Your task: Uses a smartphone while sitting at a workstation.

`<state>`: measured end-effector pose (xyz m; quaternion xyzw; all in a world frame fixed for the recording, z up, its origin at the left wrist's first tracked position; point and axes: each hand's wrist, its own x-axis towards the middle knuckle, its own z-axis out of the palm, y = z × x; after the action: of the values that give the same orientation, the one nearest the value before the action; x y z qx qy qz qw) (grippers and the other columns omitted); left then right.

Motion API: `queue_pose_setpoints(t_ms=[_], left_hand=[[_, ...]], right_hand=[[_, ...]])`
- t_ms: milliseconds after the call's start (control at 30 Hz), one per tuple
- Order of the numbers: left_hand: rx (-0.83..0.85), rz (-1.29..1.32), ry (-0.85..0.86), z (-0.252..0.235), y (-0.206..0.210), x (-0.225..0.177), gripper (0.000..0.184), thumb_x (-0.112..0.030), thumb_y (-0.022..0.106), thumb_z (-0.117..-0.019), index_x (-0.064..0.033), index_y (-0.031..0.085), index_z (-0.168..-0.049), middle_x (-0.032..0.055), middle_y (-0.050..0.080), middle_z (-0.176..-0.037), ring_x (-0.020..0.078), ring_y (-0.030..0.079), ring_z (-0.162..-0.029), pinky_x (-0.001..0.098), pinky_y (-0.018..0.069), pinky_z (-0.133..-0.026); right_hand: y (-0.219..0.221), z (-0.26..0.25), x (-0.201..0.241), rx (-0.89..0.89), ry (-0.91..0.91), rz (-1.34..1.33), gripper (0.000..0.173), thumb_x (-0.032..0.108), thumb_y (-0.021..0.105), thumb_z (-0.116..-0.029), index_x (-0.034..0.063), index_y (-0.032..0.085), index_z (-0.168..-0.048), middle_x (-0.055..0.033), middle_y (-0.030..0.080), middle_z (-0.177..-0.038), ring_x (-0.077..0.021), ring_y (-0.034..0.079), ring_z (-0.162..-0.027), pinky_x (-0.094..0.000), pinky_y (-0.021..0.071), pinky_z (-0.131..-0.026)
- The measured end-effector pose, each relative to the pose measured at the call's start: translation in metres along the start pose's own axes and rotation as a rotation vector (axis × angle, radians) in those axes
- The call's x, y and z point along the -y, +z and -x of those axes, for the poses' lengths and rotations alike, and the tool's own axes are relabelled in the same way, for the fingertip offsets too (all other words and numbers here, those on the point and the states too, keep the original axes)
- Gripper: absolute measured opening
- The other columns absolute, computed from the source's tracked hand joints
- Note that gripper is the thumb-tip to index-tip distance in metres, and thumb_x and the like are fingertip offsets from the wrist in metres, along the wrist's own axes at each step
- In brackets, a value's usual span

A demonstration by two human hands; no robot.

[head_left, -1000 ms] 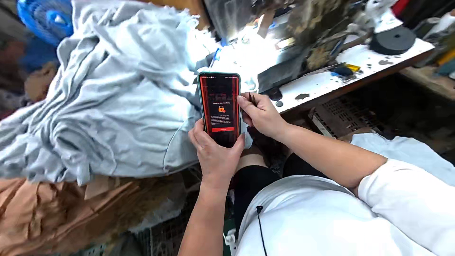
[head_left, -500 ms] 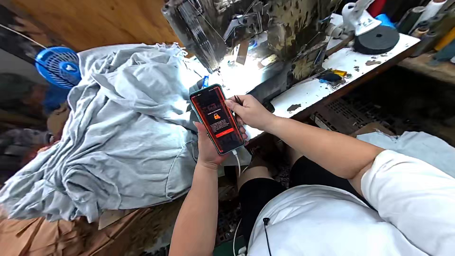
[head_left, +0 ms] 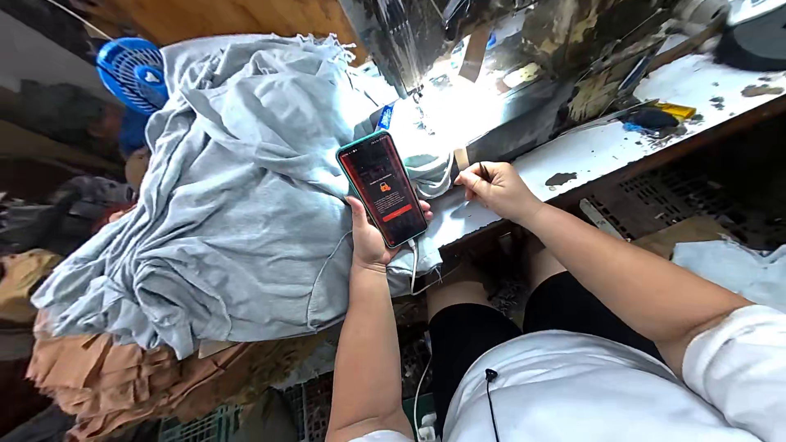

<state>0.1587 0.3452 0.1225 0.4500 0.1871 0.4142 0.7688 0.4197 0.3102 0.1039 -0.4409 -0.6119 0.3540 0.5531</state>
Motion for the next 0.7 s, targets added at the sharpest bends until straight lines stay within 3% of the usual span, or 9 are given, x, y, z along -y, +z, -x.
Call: queue_pose_setpoints(t_ms=[133, 267, 500, 700], left_hand=[[-0.039, -0.010, -0.053, 0.005, 0.000, -0.002, 0.099, -0.095, 0.026, -0.0807, -0.0218, 0.061, -0.137, 0.0161, 0.072, -0.120, 0.0339, 0.071, -0.109, 0.0522, 0.0591, -0.092], [-0.040, 0.087, -0.099, 0.000, -0.001, -0.007, 0.104, -0.095, 0.021, -0.0811, -0.0158, 0.061, -0.136, 0.0206, 0.071, -0.118, 0.0386, 0.071, -0.107, 0.0576, 0.0585, -0.090], [0.073, 0.187, -0.156, -0.002, -0.014, -0.012, 0.097, -0.090, 0.032, -0.0844, -0.0149, 0.060, -0.139, 0.0223, 0.068, -0.122, 0.0412, 0.070, -0.105, 0.0634, 0.0564, -0.088], [0.106, 0.145, -0.115, -0.002, -0.013, -0.011, 0.099, -0.092, 0.034, -0.0817, -0.0136, 0.061, -0.136, 0.0197, 0.070, -0.116, 0.0359, 0.071, -0.095, 0.0570, 0.0596, -0.079]], right_hand=[[-0.002, -0.002, 0.001, 0.019, 0.053, -0.039, 0.021, 0.017, 0.056, -0.1056, 0.0029, 0.071, -0.100, 0.0044, 0.065, -0.071, 0.0018, 0.051, -0.053, -0.0167, 0.0434, -0.052], [-0.004, -0.005, 0.000, 0.022, 0.071, -0.048, 0.019, 0.018, 0.059, -0.1043, 0.0034, 0.070, -0.099, 0.0032, 0.066, -0.072, 0.0001, 0.053, -0.054, -0.0183, 0.0448, -0.053], [-0.006, -0.005, -0.002, 0.010, 0.076, -0.068, 0.015, 0.017, 0.063, -0.1023, 0.0036, 0.070, -0.100, 0.0023, 0.066, -0.073, -0.0005, 0.053, -0.055, -0.0187, 0.0441, -0.052], [-0.005, -0.004, -0.002, 0.007, 0.076, -0.045, 0.015, 0.016, 0.063, -0.1021, 0.0032, 0.070, -0.100, 0.0024, 0.065, -0.072, -0.0002, 0.052, -0.054, -0.0186, 0.0440, -0.052]])
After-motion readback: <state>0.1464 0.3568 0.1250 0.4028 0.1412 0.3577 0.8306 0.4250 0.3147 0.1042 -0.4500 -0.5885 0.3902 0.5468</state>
